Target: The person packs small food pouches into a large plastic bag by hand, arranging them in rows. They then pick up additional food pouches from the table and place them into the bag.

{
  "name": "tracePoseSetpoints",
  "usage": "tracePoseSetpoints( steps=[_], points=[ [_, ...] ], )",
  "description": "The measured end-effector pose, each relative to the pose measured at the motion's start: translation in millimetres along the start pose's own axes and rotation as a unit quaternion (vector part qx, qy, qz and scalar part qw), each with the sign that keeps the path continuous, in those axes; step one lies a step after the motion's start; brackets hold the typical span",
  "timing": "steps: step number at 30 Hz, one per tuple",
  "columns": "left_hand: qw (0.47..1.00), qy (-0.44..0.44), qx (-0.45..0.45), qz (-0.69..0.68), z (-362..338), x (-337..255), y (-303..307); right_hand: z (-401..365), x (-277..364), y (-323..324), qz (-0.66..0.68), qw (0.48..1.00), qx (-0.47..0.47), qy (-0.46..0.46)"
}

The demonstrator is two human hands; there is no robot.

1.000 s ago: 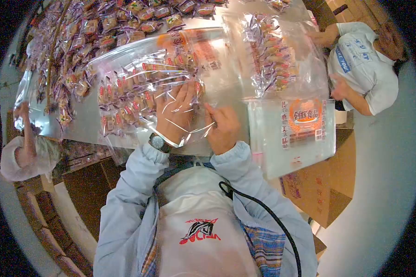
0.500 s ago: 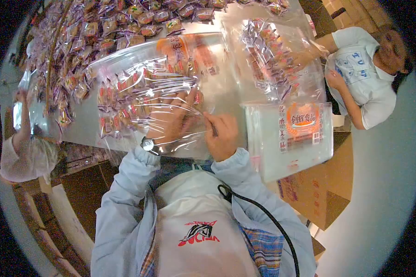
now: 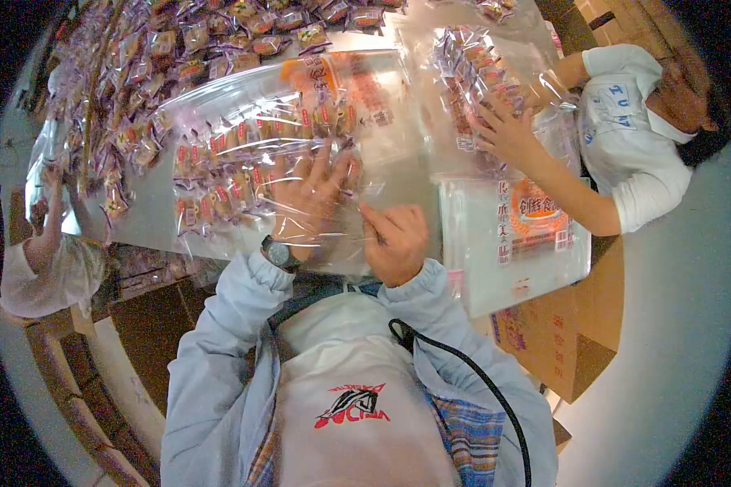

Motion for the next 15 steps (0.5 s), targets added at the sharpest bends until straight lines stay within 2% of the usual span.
tracePoseSetpoints(
  steps=[3, 7, 12, 15],
  points=[
    [0.993, 0.025, 0.039, -0.108, -4.4, 1.7, 8.4, 0.5, 1.2, 0.1, 0.017, 1.000, -0.008, -0.008],
    [0.993, 0.004, -0.030, -0.117, -13.0, 9.1, 9.4, -3.0, 0.7, 2.0, 0.021, 0.999, -0.020, -0.019],
    [0.992, -0.033, -0.045, -0.113, -15.2, 7.8, 11.6, -2.7, -1.8, 6.0, 0.008, 1.000, -0.007, -0.015],
    [0.993, -0.048, 0.010, -0.104, -9.4, 1.1, 21.1, 0.9, -1.0, 8.6, 0.016, 1.000, -0.019, -0.014]
  ],
)
Point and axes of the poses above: each hand's wrist, its own z-axis towards the middle knuckle, its own y-axis out of the back of the hand, x = y × z, the point moved 9 cm from there along z, towards the middle knuckle, and after that the axes turned 6 degrees about -z, right-handed, at the moved point
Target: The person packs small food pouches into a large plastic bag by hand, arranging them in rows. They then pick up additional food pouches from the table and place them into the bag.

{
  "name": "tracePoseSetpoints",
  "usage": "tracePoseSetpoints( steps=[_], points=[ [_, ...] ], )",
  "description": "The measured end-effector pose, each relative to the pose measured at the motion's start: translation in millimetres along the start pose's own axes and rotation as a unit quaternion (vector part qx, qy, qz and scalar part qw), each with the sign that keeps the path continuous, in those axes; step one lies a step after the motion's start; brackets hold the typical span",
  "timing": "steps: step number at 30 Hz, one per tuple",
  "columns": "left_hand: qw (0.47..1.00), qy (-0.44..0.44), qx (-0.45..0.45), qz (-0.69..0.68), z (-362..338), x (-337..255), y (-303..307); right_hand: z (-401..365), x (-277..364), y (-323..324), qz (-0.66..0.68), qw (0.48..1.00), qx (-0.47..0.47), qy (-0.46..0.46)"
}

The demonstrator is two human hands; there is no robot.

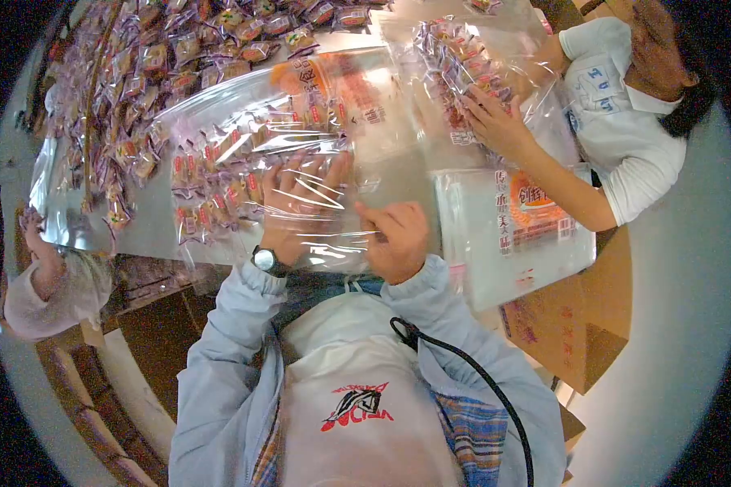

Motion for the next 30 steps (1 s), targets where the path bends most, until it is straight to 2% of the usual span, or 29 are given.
tracePoseSetpoints(
  steps=[1, 5, 11, 14, 15, 19, 22, 23, 26, 30],
  points=[
    [1.000, -0.015, 0.025, -0.012, -1.3, -1.8, 2.3, 0.9, -0.5, 0.3, 0.004, 1.000, -0.005, -0.001],
    [0.999, -0.028, 0.027, -0.017, -1.2, 2.1, -3.2, -2.9, -2.0, -3.7, 0.000, 1.000, 0.003, -0.001],
    [0.998, -0.020, -0.066, 0.001, -9.7, 8.1, -2.1, -2.1, -0.2, -3.5, 0.001, 1.000, 0.015, 0.011],
    [0.999, 0.007, -0.031, 0.005, -11.5, 14.1, -11.8, -4.0, 2.1, -3.3, 0.009, 1.000, 0.013, 0.015],
    [0.998, -0.012, -0.059, 0.034, -8.1, 11.6, -7.5, -3.9, 2.0, -3.7, 0.014, 1.000, 0.012, 0.019],
    [0.998, 0.027, 0.028, -0.053, 0.0, 9.3, -3.5, -1.5, -2.6, -4.1, 0.016, 1.000, 0.013, -0.012],
    [0.997, 0.039, -0.003, -0.070, -15.3, 13.1, 8.3, 6.4, 1.7, 0.8, -0.003, 1.000, 0.009, -0.003],
    [1.000, 0.011, -0.007, -0.020, -20.9, 11.1, 13.6, 5.6, 1.9, 1.5, -0.007, 1.000, 0.018, -0.008],
    [0.999, 0.042, -0.019, -0.028, -35.1, 22.3, 16.0, 1.6, 2.7, 1.1, -0.014, 0.999, 0.037, -0.016],
    [0.997, 0.069, 0.023, -0.006, -45.4, 34.7, 15.1, -2.8, 13.6, 13.4, -0.027, 1.000, 0.009, -0.009]
  ],
)
Point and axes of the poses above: each hand's wrist, its own z-axis towards the middle knuckle, its own y-axis out of the back of the hand, x = y × z, the point moved 9 cm from there along z, towards the middle knuckle, and after that the axes turned 6 degrees about -z, right-handed, at the moved point
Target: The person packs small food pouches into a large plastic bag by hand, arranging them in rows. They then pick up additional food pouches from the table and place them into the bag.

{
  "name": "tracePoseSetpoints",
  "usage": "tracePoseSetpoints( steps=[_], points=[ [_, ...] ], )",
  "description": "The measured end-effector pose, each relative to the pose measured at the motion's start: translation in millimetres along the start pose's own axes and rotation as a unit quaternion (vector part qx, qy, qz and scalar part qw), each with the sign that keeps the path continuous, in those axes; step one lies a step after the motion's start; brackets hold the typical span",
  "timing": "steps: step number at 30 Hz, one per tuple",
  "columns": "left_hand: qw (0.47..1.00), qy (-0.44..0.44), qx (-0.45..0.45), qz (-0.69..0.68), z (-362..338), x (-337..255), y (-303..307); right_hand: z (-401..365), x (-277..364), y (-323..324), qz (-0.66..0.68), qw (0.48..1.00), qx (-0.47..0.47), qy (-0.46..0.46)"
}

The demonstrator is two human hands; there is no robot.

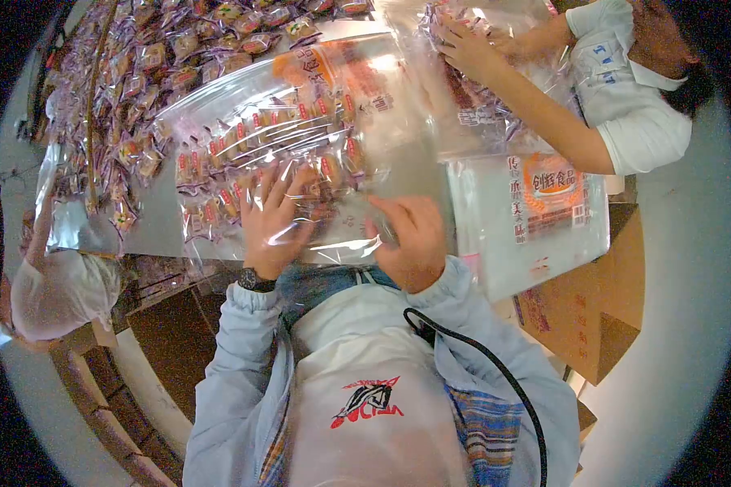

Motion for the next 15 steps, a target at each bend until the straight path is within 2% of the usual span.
tracePoseSetpoints(
  steps=[1, 3, 4, 5, 7, 9, 11, 15],
  points=[
    [1.000, -0.011, -0.014, 0.012, -1.6, 0.2, 0.3, -5.7, 6.1, 7.7, -0.006, 1.000, -0.015, 0.002],
    [1.000, -0.002, -0.006, -0.005, -2.4, 3.5, 2.4, -51.4, 26.6, 6.3, 0.071, 0.983, 0.050, 0.160],
    [1.000, 0.003, -0.001, -0.015, -0.6, 2.3, 5.9, -63.4, 36.1, -0.3, 0.113, 0.970, 0.115, 0.184],
    [0.999, 0.019, 0.030, 0.003, 2.7, 1.0, 7.9, -76.7, 44.9, -6.6, 0.154, 0.950, 0.183, 0.200],
    [1.000, 0.005, 0.014, -0.006, -1.1, 4.0, 5.7, -85.7, 69.7, -38.6, 0.236, 0.891, 0.370, 0.115],
    [1.000, 0.000, 0.003, -0.021, 0.5, 5.1, 6.5, -81.0, 63.5, -56.5, 0.171, 0.923, 0.335, 0.084],
    [1.000, -0.019, 0.009, 0.023, 3.2, -2.6, 11.0, -70.8, 62.8, -69.0, 0.102, 0.946, 0.300, 0.068],
    [1.000, -0.013, -0.006, 0.001, -4.4, 3.2, 5.8, -38.3, 81.7, -71.7, -0.036, 0.964, 0.259, 0.056]
  ],
)
Point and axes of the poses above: each hand's wrist, its own z-axis towards the middle knuckle, its own y-axis out of the back of the hand, x = y × z, the point moved 9 cm from there along z, towards the middle knuckle, and after that the axes turned 6 degrees about -z, right-handed, at the moved point
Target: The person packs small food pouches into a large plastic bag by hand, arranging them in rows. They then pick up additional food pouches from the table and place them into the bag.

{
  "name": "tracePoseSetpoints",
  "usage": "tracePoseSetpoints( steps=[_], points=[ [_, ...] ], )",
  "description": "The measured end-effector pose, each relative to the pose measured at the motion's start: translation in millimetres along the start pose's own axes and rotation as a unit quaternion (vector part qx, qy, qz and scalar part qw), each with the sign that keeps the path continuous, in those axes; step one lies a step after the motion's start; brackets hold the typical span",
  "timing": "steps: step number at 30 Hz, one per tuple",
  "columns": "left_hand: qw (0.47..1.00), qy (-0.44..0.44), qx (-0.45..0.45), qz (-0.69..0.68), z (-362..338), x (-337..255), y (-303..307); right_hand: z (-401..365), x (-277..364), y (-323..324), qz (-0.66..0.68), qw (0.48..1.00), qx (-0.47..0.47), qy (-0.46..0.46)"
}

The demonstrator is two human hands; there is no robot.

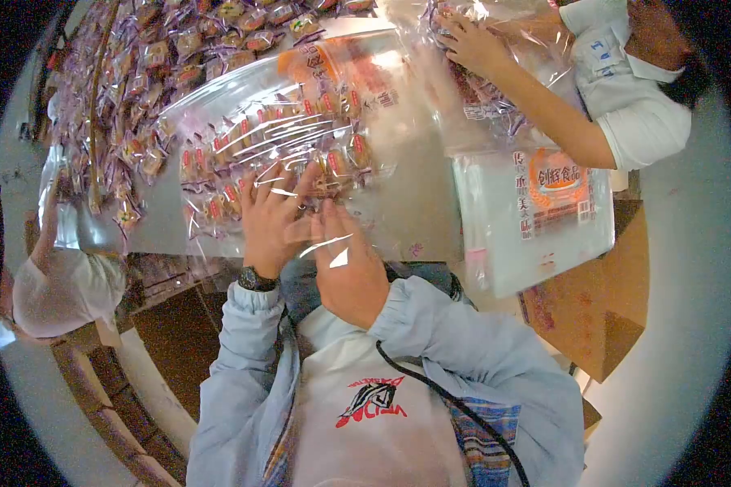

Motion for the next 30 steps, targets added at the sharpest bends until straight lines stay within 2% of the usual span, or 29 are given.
tracePoseSetpoints(
  steps=[5, 8, 9, 14, 17, 21, 22, 25, 26, 30],
  points=[
    [0.998, -0.003, -0.019, 0.061, 1.2, -0.2, -2.6, 32.8, -18.3, -16.3, -0.038, 0.998, -0.037, -0.045],
    [0.999, -0.014, -0.031, -0.010, -4.3, 8.0, -4.9, 45.9, -38.4, -20.4, -0.136, 0.985, -0.083, -0.061],
    [0.999, -0.014, -0.030, -0.031, -6.5, 10.4, -4.4, 50.7, -41.8, -21.0, -0.155, 0.983, -0.077, -0.063],
    [0.996, 0.007, -0.079, 0.042, -0.3, 12.8, -7.0, 54.2, -51.6, -32.9, -0.240, 0.968, -0.042, -0.065],
    [0.994, 0.027, -0.087, 0.058, -2.9, 18.0, -17.6, 53.2, -53.3, -31.9, -0.242, 0.967, -0.039, -0.063],
    [0.992, 0.080, -0.025, 0.099, -0.4, 13.8, -24.7, 49.5, -51.4, -28.8, -0.229, 0.970, -0.058, -0.065],
    [0.991, 0.047, -0.049, 0.117, 1.1, 11.2, -23.8, 50.4, -49.9, -27.2, -0.226, 0.970, -0.069, -0.061],
    [0.993, 0.038, -0.077, 0.077, 7.6, 9.9, -18.2, 55.7, -41.0, -21.4, -0.208, 0.974, -0.084, -0.038],
    [0.995, 0.061, -0.031, 0.068, 5.9, 8.8, -19.7, 55.8, -37.5, -19.6, -0.200, 0.976, -0.086, -0.028],
    [0.995, 0.014, 0.017, 0.099, 0.9, 12.4, -20.1, 56.6, -35.8, -37.0, -0.241, 0.967, -0.081, -0.015]
  ],
)
Point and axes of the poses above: each hand's wrist, its own z-axis towards the middle knuckle, its own y-axis out of the back of the hand, x = y × z, the point moved 9 cm from there along z, towards the middle knuckle, and after that the axes turned 6 degrees about -z, right-handed, at the moved point
